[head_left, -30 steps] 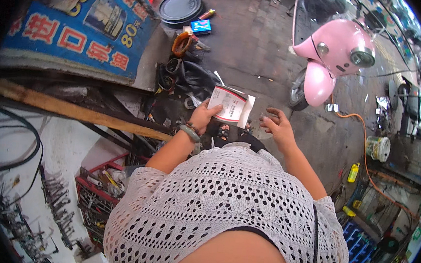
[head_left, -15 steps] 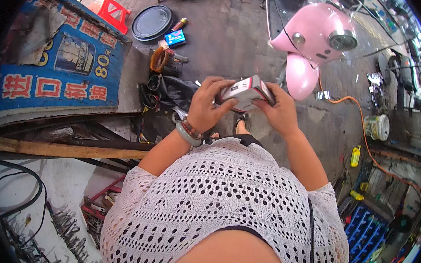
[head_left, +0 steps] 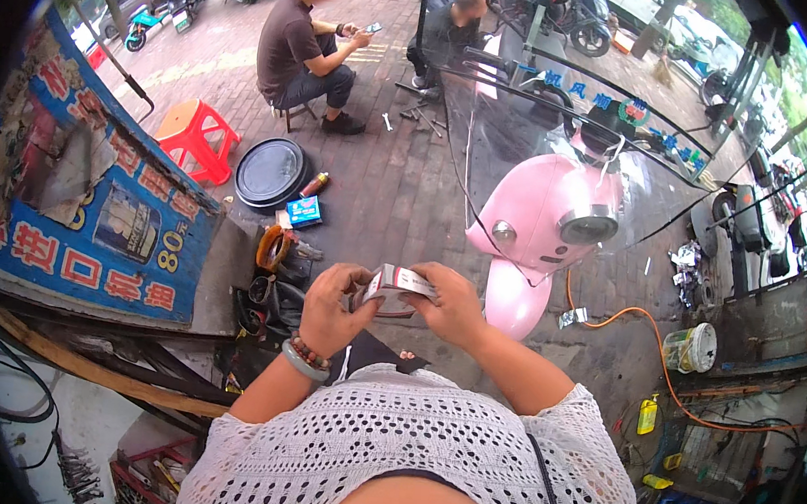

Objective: The person connects an air hose to a motorcycle tire valve and inflates the tire. After inflating, the person walks to a pile of cardboard boxes, picks up several boxes, and places them on a shelf.

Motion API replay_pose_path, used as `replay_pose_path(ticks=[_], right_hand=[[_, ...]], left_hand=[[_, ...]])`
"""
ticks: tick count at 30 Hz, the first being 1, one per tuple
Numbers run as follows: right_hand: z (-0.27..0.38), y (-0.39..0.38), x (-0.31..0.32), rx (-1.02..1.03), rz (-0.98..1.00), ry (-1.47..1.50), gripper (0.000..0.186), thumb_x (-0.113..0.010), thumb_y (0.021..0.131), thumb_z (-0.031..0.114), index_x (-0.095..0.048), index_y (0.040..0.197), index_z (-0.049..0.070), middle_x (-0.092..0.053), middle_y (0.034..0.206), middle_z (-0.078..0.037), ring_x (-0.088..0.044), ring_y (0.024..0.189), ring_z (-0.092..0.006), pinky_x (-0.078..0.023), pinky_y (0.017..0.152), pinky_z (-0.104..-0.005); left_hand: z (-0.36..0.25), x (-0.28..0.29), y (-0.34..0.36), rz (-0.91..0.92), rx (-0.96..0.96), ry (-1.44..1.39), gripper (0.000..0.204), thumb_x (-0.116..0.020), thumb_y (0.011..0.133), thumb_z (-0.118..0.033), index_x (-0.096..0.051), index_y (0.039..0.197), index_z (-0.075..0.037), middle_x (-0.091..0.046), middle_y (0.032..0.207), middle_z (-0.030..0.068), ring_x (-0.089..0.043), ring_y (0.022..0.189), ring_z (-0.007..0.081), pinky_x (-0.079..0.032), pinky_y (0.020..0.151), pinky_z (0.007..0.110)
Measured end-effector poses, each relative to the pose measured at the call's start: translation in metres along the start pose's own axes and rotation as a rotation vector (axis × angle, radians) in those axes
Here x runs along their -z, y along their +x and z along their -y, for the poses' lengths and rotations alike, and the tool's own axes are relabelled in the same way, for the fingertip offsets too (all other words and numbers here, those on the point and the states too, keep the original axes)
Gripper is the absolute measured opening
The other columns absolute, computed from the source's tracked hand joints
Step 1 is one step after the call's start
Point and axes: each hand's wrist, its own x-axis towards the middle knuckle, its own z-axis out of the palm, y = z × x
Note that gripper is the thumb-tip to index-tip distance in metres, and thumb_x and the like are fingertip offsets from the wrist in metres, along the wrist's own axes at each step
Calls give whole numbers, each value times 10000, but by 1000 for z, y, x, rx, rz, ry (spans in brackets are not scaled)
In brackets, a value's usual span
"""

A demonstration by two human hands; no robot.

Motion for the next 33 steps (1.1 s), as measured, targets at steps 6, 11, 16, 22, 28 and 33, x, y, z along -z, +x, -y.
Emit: replay_pose_path(ticks=[6,11,16,22,28,33], right_hand=[[-15,49,7,69,16,20,338,-727,736,73,-604,1045,12,-644,961,-151,-626,893,-334,-491,776,-383],[-33,108,-5,180,70,-2,348,-728,732,97,-605,1049,23,-646,964,-146,-628,897,-336,-493,763,-383],[-31,190,-45,-44,189,73,247,-682,831,152,-622,1040,36,-666,883,-154,-653,809,-319,-497,697,-374],[-41,306,-108,-66,304,148,173,-628,887,185,-653,1006,63,-662,869,-176,-650,781,-326,-493,674,-369],[-38,388,-156,14,584,97,193,-616,880,231,-643,960,59,-642,839,-167,-622,828,-338,-486,713,-401],[-53,439,-182,10,768,-44,223,-638,856,257,-655,976,71,-661,856,-174,-635,826,-361,-491,717,-422]], left_hand=[[13,9,52,18,-117,54,309,-768,664,-99,-652,942,-29,-594,909,105,-581,725,242,-472,653,336],[51,30,92,-22,-82,16,306,-813,599,-39,-589,808,-19,-579,834,90,-564,670,254,-462,595,300],[95,54,134,-339,-192,227,366,-832,622,-57,-546,850,-34,-544,822,100,-550,739,267,-455,650,342],[175,119,191,-525,-135,206,580,-790,668,-17,-515,1179,-32,-503,1160,122,-541,942,218,-471,744,299],[249,166,205,-326,443,-542,134,-727,781,-4,-613,850,-3,-563,766,-35,-461,657,25,-365,567,196],[283,167,217,-327,510,-506,175,-753,761,-4,-620,875,6,-610,784,-13,-512,694,41,-414,610,209]])
